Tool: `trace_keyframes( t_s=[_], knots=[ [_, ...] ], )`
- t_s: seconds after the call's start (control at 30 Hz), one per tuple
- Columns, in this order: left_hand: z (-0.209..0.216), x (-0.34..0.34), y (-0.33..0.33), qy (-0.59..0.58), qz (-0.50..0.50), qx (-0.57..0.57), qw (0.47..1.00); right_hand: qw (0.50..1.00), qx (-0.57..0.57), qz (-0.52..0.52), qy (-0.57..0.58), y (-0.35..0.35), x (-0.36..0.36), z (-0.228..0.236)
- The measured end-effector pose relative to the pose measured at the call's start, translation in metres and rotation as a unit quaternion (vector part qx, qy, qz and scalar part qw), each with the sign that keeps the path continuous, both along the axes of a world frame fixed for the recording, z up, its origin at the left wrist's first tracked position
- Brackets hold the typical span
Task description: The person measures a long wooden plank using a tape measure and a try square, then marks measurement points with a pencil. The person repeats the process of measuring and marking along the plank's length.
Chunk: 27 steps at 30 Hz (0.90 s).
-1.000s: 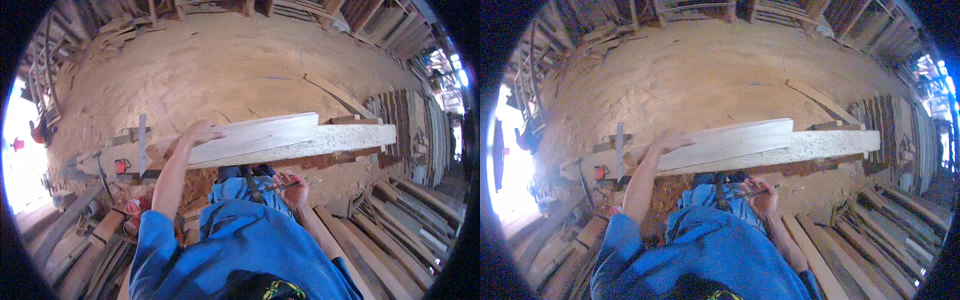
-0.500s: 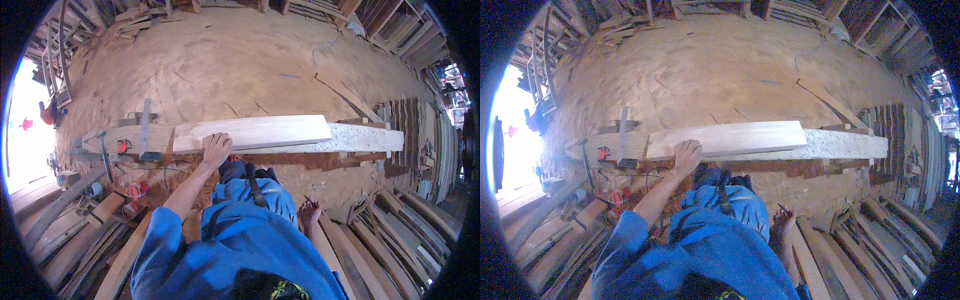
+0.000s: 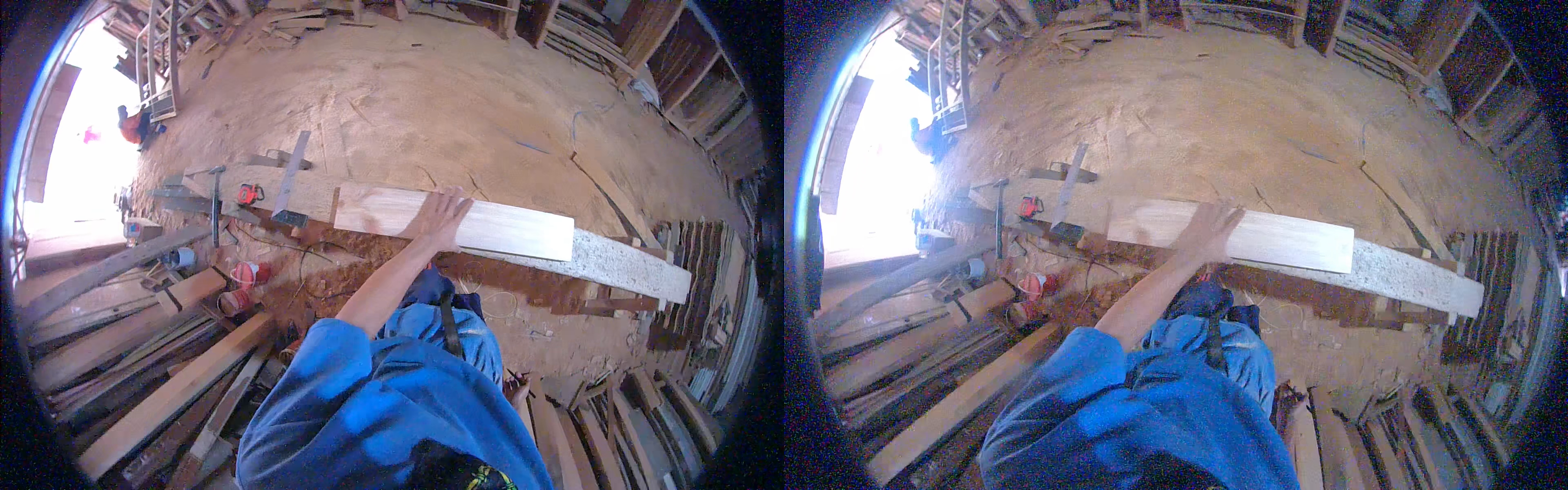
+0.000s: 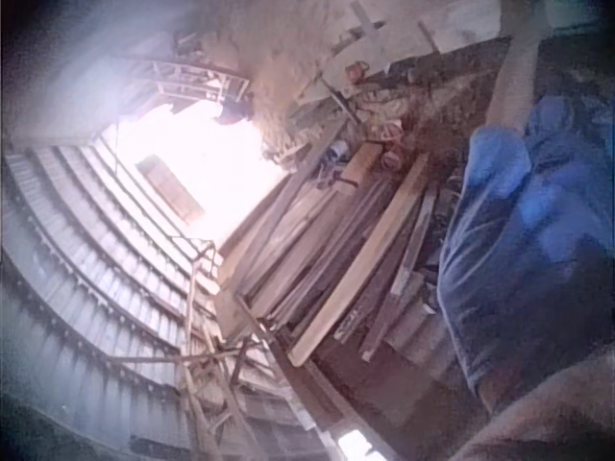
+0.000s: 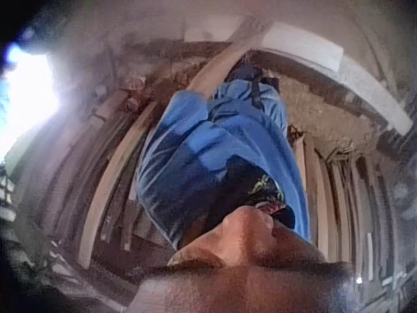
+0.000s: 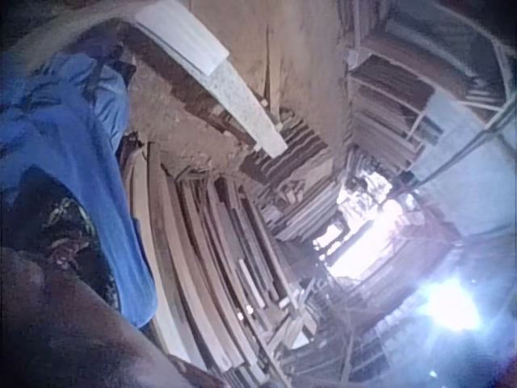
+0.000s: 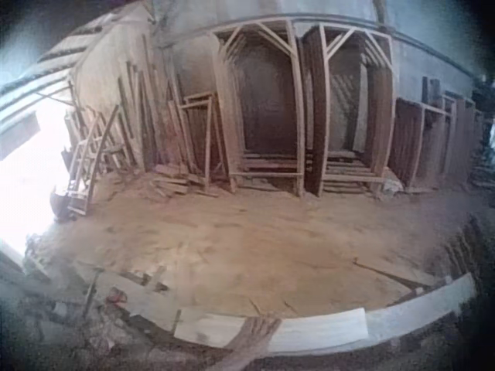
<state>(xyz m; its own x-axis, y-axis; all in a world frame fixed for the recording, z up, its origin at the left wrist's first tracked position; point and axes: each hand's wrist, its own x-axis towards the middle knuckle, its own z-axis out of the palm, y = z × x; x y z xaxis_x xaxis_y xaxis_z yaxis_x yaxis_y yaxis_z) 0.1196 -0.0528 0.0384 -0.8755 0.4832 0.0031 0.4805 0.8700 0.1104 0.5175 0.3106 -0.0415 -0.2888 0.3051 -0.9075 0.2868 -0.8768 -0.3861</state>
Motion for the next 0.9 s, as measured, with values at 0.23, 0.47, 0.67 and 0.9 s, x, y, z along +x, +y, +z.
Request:
trace_keyframes(
  t_s=[0.23,0.47,0.67,0.9],
  knots=[
    [0.015,0.005,-0.020,-0.122,-0.039,-0.035,0.991,0.999,0.020,0.043,-0.006,0.006,-0.006,-0.004],
    [0.032,0.023,-0.050,-0.101,0.188,0.205,0.955,0.997,0.038,0.070,-0.010,-0.017,-0.011,-0.005],
    [-0.074,0.052,-0.248,0.353,0.691,0.361,0.517,0.985,0.162,0.056,-0.029,-0.039,-0.006,-0.054],
    [-0.122,0.105,-0.413,-0.248,0.607,0.718,0.231,0.840,0.427,0.233,-0.240,-0.103,-0.051,-0.068]
  ],
)
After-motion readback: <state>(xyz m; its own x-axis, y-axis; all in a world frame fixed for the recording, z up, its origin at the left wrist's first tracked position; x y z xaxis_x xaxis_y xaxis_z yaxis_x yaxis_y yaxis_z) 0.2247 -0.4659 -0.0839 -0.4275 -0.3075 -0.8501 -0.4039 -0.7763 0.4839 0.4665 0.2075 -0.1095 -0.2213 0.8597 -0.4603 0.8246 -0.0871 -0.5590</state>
